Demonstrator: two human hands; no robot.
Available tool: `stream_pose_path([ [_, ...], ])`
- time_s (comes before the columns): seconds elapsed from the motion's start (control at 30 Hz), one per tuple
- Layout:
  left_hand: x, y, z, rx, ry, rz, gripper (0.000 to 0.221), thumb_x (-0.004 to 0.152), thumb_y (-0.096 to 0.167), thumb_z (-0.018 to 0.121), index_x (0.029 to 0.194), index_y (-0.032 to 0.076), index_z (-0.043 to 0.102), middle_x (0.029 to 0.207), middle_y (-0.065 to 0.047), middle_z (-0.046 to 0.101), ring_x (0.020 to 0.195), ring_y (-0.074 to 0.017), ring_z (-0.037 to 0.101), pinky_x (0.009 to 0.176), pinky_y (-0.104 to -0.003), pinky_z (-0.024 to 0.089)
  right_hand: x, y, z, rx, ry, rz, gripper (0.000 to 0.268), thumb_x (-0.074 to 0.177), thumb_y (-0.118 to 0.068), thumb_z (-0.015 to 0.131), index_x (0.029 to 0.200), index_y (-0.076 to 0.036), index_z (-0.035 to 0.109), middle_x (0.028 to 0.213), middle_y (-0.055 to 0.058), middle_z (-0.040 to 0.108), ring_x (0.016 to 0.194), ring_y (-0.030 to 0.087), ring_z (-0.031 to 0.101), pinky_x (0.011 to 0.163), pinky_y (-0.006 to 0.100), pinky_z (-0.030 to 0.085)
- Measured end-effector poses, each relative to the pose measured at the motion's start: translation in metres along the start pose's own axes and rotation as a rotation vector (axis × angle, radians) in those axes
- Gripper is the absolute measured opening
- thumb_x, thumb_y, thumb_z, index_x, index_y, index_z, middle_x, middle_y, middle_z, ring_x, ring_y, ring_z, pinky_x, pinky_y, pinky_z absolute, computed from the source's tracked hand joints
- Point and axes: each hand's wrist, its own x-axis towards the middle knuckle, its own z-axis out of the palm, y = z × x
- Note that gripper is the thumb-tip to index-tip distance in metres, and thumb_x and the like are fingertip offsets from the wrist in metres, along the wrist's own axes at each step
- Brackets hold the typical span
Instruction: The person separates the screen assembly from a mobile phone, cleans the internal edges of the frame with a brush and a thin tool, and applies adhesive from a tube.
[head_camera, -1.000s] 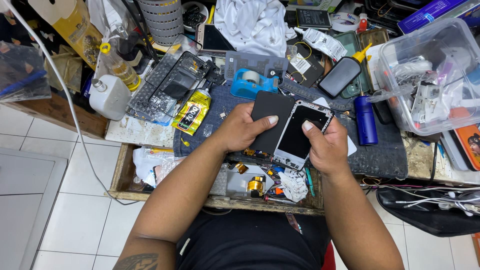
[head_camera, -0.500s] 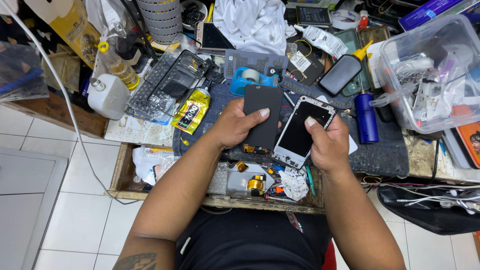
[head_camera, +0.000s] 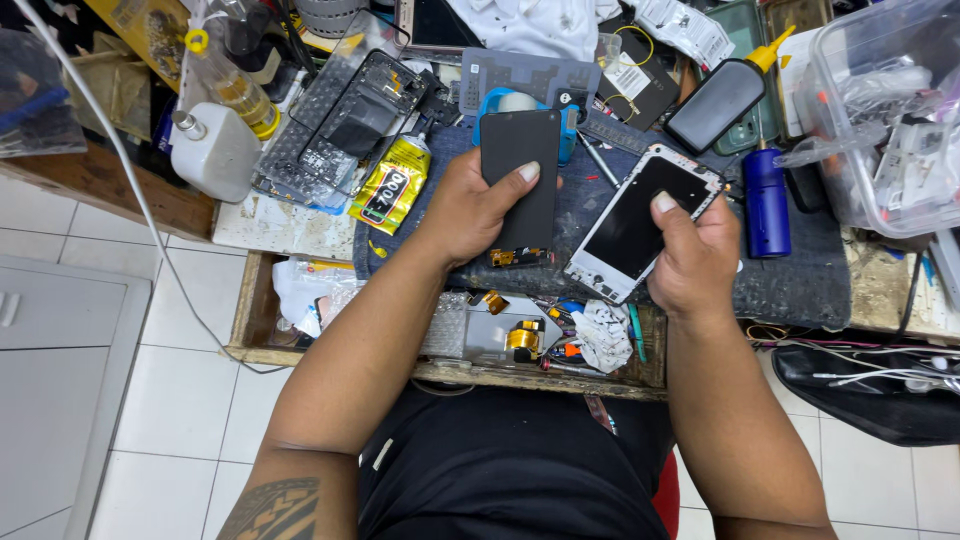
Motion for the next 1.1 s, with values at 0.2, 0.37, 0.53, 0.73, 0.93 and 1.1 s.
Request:
stream_pose_path([
  [0.2,0.004,-0.006,-0.007,0.044,0.042,-0.042,0.026,0.104,0.021,0.062,0.116,-0.001,0.068,0.104,-0.006,0.076,0.092,-0.0126,0.072,0.083,-0.029,0.060,-0.001,-0.001,-0.020,0.160,0.052,-0.041,0.036,0.101,-0.002,0.061,0.137,-0.002,0.058,0.122,0.009,0.069,0.112,0.021,0.069,0.105,0.038,0.058],
  [0.37,0.007,-0.010,-0.015,-0.077,0.043,-0.116,0.027,0.097,0.008,0.059,0.122,-0.001,0.065,0.103,-0.003,0.072,0.088,-0.0115,0.068,0.080,-0.029,0.058,-0.006,-0.036,-0.057,0.336,0.169,-0.179,0.049,0.103,-0.011,0.061,0.149,0.003,0.051,0.128,0.016,0.063,0.118,0.029,0.064,0.112,0.044,0.052],
  [0.53,0.016,-0.002,-0.009,0.210,-0.054,-0.092,0.034,0.090,0.002,0.063,0.125,0.000,0.062,0.103,-0.004,0.073,0.089,-0.0121,0.070,0.078,-0.028,0.060,-0.020,-0.095,-0.063,0.481,0.188,-0.159,0.072,0.083,-0.007,0.059,0.151,0.007,0.041,0.148,0.026,0.061,0.144,0.041,0.058,0.131,0.052,0.045],
  [0.73,0.040,-0.006,0.040,0.568,-0.104,-0.180,0.047,0.083,0.000,0.075,0.128,0.005,0.062,0.099,-0.010,0.074,0.085,-0.0155,0.070,0.073,-0.029,0.057,-0.031,-0.086,-0.080,0.176,0.046,-0.094,0.065,0.095,0.002,0.057,0.159,0.006,0.046,0.151,0.018,0.057,0.141,0.028,0.055,0.129,0.043,0.039],
  [0.93,0.058,-0.022,0.056,0.649,-0.054,-0.148,0.050,0.082,0.001,0.075,0.130,0.004,0.059,0.104,-0.012,0.075,0.092,-0.0196,0.074,0.080,-0.032,0.059,-0.022,-0.055,-0.088,0.238,0.135,-0.018,0.037,0.098,0.008,0.060,0.134,0.001,0.058,0.124,0.012,0.069,0.114,0.024,0.069,0.110,0.041,0.055],
  [1.1,0.062,-0.027,0.057,0.739,0.003,-0.064,0.052,0.085,-0.001,0.072,0.134,0.002,0.058,0.111,-0.014,0.075,0.100,-0.0220,0.073,0.086,-0.032,0.056,-0.013,-0.048,-0.084,0.252,0.157,0.029,0.036,0.095,0.008,0.061,0.130,-0.001,0.060,0.121,0.012,0.070,0.112,0.023,0.070,0.107,0.040,0.057],
])
